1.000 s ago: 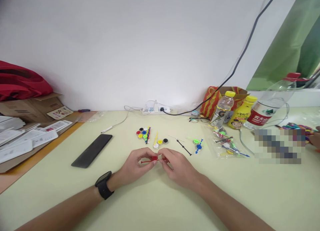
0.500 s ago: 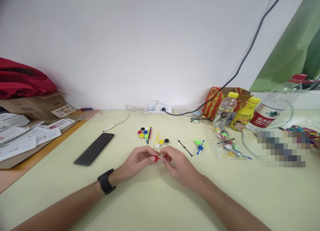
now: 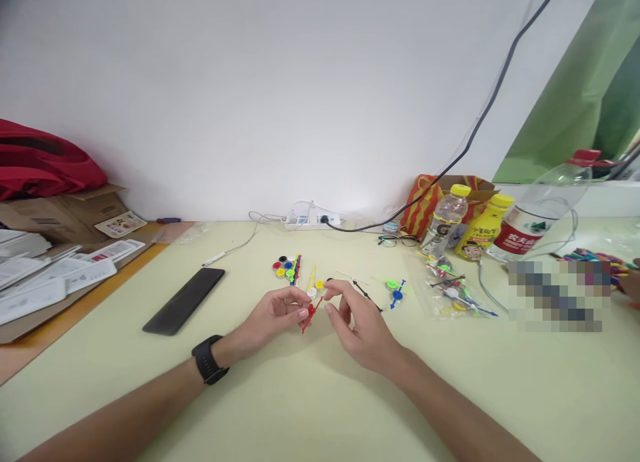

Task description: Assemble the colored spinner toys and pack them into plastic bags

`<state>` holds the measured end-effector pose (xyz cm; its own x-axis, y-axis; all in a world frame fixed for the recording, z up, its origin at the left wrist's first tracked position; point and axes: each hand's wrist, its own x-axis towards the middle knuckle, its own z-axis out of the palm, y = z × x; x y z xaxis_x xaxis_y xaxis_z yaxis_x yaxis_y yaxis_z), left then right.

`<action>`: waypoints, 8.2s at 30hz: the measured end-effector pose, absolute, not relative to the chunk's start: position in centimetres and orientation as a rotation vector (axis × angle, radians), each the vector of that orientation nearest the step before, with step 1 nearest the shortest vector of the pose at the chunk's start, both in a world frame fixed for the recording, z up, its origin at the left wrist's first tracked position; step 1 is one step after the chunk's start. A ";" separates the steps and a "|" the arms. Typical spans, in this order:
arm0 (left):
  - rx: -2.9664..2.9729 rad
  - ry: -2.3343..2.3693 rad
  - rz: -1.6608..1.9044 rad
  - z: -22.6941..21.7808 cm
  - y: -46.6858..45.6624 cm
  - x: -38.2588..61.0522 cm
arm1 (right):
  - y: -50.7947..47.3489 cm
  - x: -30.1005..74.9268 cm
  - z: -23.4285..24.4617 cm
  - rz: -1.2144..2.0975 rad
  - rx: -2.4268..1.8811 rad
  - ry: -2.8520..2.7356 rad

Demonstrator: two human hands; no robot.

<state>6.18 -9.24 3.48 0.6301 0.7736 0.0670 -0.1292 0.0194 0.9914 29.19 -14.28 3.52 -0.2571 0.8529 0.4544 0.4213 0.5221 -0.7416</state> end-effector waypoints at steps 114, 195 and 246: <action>2.531 1.040 0.818 1.8 -8.7 5.2 | -9.2 37.1 3.1 -0.033 -2.186 -2.074; 2.625 0.965 0.489 3.2 -10.1 5.3 | -11.0 32.7 2.7 0.061 -1.338 -1.828; 2.422 0.754 0.614 3.3 -9.8 5.8 | -14.0 30.2 4.5 1.020 -1.026 -2.006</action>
